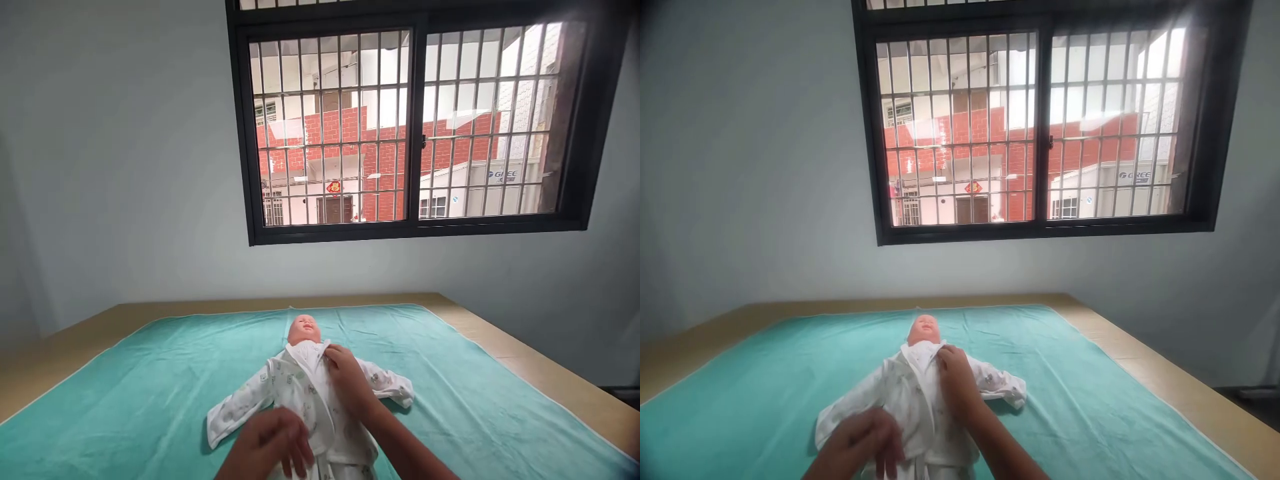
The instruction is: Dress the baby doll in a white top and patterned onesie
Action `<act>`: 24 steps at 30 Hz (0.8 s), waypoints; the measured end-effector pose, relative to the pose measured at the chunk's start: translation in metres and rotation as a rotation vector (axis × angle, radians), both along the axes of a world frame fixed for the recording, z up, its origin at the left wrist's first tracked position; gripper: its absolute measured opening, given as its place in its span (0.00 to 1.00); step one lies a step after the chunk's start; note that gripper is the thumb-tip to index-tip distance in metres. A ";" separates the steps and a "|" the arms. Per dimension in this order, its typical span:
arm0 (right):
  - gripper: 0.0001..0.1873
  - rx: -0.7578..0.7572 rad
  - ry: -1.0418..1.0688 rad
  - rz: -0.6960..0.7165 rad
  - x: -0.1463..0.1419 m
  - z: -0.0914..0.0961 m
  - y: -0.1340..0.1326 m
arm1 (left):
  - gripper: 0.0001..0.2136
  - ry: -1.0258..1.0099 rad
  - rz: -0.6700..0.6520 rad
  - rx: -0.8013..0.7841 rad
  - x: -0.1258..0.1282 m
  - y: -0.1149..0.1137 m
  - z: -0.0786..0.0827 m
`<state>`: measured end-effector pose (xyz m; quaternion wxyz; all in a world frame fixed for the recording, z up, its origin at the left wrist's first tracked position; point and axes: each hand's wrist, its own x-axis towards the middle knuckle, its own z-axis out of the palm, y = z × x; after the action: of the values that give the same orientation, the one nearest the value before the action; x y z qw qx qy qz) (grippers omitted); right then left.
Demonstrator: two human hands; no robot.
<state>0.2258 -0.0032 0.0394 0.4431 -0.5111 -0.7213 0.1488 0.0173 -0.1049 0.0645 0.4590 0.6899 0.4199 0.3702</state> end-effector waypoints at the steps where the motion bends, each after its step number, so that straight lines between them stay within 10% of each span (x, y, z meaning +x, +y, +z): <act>1: 0.21 -0.008 0.033 0.042 -0.005 0.001 0.008 | 0.22 -0.022 0.075 0.008 -0.002 0.007 0.006; 10: 0.20 -0.084 0.203 0.262 -0.016 0.002 0.024 | 0.20 0.342 0.285 0.431 0.019 0.089 -0.017; 17: 0.17 -0.203 0.793 0.356 -0.003 -0.019 0.032 | 0.28 0.727 0.136 0.595 0.071 0.081 -0.013; 24: 0.14 -0.239 0.815 0.324 0.001 -0.017 0.029 | 0.27 0.700 0.045 1.196 0.031 0.045 -0.095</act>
<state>0.2264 0.0258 0.0223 0.5997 -0.3388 -0.5365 0.4876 0.0479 -0.0597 -0.0306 -0.1705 0.8944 0.2813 0.3032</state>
